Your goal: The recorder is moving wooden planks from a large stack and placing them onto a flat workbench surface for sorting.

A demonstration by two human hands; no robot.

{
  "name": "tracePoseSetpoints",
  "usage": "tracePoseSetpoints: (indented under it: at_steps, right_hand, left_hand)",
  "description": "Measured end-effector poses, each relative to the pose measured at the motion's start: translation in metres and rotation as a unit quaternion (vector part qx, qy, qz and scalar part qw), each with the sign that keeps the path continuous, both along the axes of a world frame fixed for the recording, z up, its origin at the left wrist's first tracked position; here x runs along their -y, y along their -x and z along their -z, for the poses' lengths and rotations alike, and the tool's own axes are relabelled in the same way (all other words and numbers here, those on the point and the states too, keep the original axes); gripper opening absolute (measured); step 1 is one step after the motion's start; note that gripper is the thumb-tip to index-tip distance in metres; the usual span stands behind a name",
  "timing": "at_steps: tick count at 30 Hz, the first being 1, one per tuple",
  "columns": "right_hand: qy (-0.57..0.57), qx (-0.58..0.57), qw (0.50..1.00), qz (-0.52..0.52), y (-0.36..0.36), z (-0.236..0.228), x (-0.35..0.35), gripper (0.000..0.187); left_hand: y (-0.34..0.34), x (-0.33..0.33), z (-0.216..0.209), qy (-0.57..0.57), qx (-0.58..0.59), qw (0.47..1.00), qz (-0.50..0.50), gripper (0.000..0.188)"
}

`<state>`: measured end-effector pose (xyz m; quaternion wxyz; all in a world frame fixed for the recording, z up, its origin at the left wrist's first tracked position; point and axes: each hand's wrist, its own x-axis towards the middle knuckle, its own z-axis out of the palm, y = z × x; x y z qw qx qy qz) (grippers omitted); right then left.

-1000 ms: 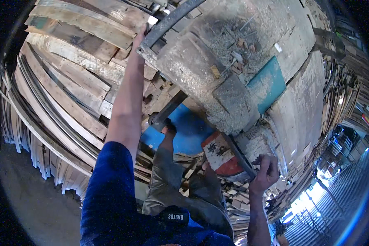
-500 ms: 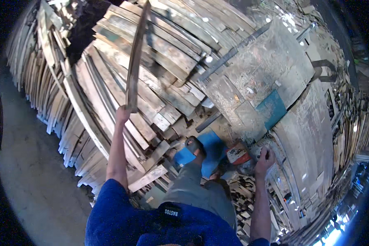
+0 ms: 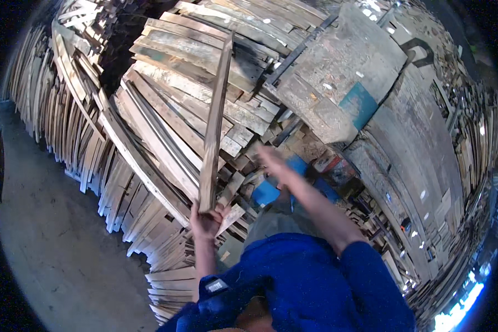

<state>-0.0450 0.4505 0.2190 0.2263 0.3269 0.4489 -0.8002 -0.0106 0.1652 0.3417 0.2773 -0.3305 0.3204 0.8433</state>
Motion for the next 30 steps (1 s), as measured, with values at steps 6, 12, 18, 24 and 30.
tracePoseSetpoints:
  at_steps: [6,12,18,24,30]
  right_hand:
    - [0.342,0.073,0.924,0.152,0.04,-0.045,0.116,0.098]
    - [-0.113,0.147,0.982,0.036,0.043,-0.043,0.071,0.096]
    - [-0.44,-0.01,0.871,-0.22,0.001,-0.076,-0.047,0.071]
    - [-0.472,-0.111,0.844,-0.228,-0.094,-0.157,-0.162,0.051]
    - [-0.396,-0.134,0.861,-0.29,-0.188,-0.229,-0.21,0.033]
  left_hand:
    - [-0.079,-0.058,-0.01,-0.242,-0.046,0.964,-0.103,0.048]
    - [-0.107,-0.084,0.02,-0.253,0.002,0.964,0.088,0.051]
    - [-0.065,-0.066,0.043,0.177,-0.055,0.94,0.285,0.048]
    - [0.07,-0.109,-0.033,0.377,-0.32,0.795,0.351,0.04]
    - [0.146,-0.202,-0.1,0.454,-0.615,0.401,0.505,0.061]
